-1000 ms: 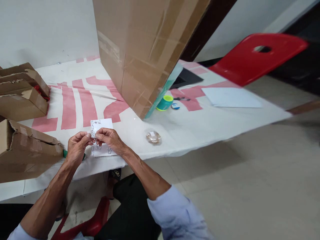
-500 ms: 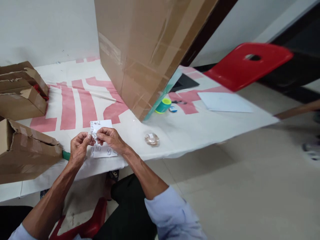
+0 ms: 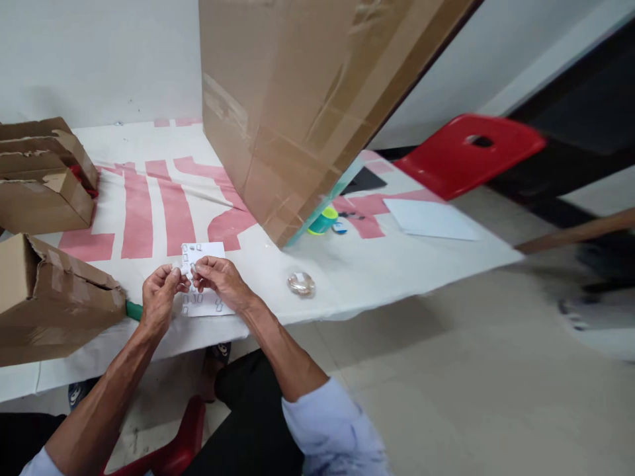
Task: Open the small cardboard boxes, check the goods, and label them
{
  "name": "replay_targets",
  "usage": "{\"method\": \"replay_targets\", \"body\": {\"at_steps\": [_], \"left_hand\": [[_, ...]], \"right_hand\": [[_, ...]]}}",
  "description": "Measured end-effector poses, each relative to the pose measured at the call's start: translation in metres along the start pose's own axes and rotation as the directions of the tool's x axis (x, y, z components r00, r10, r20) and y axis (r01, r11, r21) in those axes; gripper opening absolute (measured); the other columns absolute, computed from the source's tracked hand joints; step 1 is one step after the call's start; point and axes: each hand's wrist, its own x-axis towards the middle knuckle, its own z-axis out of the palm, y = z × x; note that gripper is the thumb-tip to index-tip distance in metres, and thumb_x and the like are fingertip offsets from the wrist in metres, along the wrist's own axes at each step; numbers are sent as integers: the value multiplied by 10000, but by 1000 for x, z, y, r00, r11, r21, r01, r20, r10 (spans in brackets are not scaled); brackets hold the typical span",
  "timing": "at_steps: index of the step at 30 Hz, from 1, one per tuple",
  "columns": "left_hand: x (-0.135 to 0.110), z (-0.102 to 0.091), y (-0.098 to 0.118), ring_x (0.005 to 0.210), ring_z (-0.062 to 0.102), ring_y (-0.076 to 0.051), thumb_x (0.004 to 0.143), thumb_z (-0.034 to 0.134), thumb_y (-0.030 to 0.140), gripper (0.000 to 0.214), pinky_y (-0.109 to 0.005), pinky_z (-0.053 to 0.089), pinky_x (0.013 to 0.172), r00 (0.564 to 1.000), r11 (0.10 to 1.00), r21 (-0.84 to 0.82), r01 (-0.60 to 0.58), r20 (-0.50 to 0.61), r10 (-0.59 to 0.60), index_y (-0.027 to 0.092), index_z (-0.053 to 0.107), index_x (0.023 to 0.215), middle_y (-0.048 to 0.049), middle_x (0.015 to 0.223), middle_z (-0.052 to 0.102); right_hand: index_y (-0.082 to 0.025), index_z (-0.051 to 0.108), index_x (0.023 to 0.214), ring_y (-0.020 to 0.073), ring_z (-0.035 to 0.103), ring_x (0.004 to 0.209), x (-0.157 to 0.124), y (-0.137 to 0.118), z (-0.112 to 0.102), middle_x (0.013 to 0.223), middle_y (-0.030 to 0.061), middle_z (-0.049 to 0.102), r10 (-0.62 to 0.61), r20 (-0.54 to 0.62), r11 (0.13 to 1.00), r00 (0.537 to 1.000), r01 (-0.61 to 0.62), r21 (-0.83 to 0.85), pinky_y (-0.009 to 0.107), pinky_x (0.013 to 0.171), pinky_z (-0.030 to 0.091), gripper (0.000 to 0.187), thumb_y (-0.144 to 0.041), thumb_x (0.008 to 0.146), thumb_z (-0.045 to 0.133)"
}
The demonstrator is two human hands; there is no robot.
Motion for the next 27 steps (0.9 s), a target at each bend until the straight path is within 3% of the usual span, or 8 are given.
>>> {"method": "replay_targets", "body": {"at_steps": [5,8,13,19,27], "left_hand": [[2,-10,2,633,639,-145,730,848,587,441,-259,518,627,999,999,25,-37,-26,38,189,661,761,-10,672,684],[1,-13,6,636,634,-139,744,843,559,407,-253,518,631,999,999,27,-46,-13,46,187,678,763,-8,672,686],[-5,-18,10,638,630,-135,754,839,513,358,-250,518,645,999,999,42,-30,21,29,186,696,774,-9,675,696],[-8,-21,9,615,609,-136,738,853,506,357,-256,499,643,999,999,38,-19,28,18,193,682,758,-5,651,691],[-8,-23,8,620,607,-140,735,856,506,358,-252,486,631,999,998,52,-18,37,16,188,694,762,-8,644,686]], "right_hand": [[-196,664,755,126,546,654,2,-6,-12,731,7,640,-49,-110,994,993,37,-107,268,601,443,406,-554,733,853],[-199,662,740,126,516,639,7,-4,-22,710,0,617,-95,-183,965,979,45,-260,271,594,417,371,-542,760,802],[-210,589,628,136,435,630,24,7,-38,614,-27,501,-257,-330,830,908,33,-556,283,587,356,350,-520,748,699],[-229,519,584,166,489,672,53,15,-42,606,-15,504,-307,-445,721,841,-99,-686,281,616,377,307,-440,777,632],[-234,399,507,171,520,679,71,17,-33,619,-2,548,-375,-459,527,805,-222,-820,299,674,368,363,-292,804,599]]}}
